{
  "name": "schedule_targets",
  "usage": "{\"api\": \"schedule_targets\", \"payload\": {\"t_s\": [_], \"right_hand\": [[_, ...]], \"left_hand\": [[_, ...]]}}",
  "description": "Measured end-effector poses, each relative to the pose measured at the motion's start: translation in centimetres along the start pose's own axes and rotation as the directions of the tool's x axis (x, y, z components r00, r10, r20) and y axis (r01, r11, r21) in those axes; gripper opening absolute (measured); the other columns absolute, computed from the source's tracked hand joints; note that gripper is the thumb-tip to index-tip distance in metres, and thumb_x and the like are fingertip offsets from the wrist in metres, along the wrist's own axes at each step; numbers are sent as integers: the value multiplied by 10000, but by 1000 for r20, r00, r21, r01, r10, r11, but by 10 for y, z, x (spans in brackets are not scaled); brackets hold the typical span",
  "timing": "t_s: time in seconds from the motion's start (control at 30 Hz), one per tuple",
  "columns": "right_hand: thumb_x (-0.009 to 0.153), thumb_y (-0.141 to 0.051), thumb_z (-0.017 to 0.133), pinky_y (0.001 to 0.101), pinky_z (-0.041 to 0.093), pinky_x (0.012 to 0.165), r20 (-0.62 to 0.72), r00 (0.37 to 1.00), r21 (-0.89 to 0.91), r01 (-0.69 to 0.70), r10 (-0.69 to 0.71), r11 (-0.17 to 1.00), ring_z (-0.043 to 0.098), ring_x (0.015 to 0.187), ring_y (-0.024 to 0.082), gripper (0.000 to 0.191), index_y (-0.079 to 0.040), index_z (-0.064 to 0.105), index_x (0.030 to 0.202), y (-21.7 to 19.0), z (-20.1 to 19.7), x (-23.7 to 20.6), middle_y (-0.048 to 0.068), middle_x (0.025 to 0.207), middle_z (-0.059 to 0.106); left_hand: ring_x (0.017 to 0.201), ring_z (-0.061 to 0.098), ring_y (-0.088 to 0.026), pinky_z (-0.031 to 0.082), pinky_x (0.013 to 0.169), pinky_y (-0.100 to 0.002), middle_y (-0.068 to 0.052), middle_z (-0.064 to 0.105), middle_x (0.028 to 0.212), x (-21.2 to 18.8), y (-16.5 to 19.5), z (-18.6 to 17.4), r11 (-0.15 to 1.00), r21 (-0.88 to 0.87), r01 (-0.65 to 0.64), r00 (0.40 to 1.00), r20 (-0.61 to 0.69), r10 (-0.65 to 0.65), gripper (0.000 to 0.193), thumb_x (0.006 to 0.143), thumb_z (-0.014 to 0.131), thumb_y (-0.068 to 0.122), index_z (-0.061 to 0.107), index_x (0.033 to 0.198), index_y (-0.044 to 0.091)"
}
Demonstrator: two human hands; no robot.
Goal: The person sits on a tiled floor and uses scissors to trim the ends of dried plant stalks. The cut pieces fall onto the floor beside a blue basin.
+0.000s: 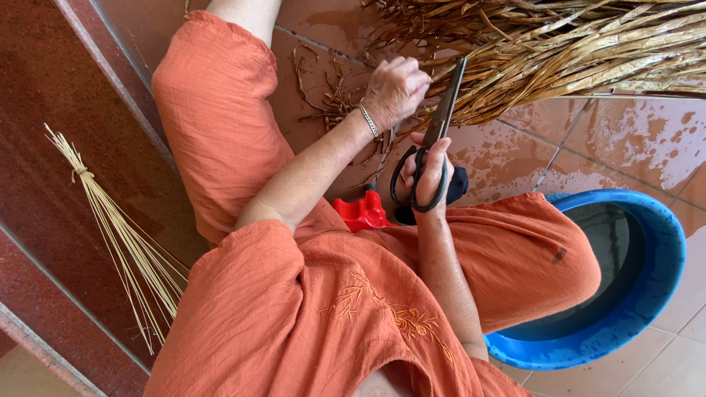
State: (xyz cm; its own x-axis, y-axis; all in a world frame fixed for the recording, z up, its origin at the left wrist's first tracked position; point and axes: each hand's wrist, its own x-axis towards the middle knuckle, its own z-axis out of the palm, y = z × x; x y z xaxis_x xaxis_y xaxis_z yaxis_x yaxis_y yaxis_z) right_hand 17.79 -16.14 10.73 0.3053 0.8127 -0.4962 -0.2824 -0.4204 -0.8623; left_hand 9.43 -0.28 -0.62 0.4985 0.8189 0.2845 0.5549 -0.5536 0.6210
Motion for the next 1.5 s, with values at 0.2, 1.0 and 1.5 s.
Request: {"api": "schedule_targets", "payload": {"t_s": [0.2, 1.0, 1.5], "right_hand": [[1028, -673, 368, 263, 363, 491, -28, 994, 194, -96, 103, 976, 422, 489, 106, 781, 56, 568, 1219, -7, 3, 3, 21, 630, 483], [1005, -695, 348, 258, 402, 479, 32, 996, 121, -88, 85, 989, 469, 515, 99, 822, 31, 557, 1330, 2, 2, 10, 29, 691, 547], [1056, -654, 354, 238, 327, 371, 32, 994, -151, 112, -109, 982, 389, 410, 74, 762, 58, 614, 1131, -7, 6, 20, -4, 574, 462]], "left_hand": [[654, 618, -131, 532, 596, -346, -5, 640, 737, -1, 10, -15, 991, -124, 47, 989, 142, -29, 105, 908, 666, 121, 758, 861, 137], [715, 714, -86, 610, 671, -273, -15, 769, 795, 26, -8, -54, 770, -575, 275, 962, 163, -221, 87, 891, 796, 145, 766, 881, 64], [721, 725, -100, 605, 675, -280, -11, 766, 792, 8, -10, -46, 798, -477, 367, 926, 274, -261, 87, 907, 781, 156, 752, 875, 80]]}}
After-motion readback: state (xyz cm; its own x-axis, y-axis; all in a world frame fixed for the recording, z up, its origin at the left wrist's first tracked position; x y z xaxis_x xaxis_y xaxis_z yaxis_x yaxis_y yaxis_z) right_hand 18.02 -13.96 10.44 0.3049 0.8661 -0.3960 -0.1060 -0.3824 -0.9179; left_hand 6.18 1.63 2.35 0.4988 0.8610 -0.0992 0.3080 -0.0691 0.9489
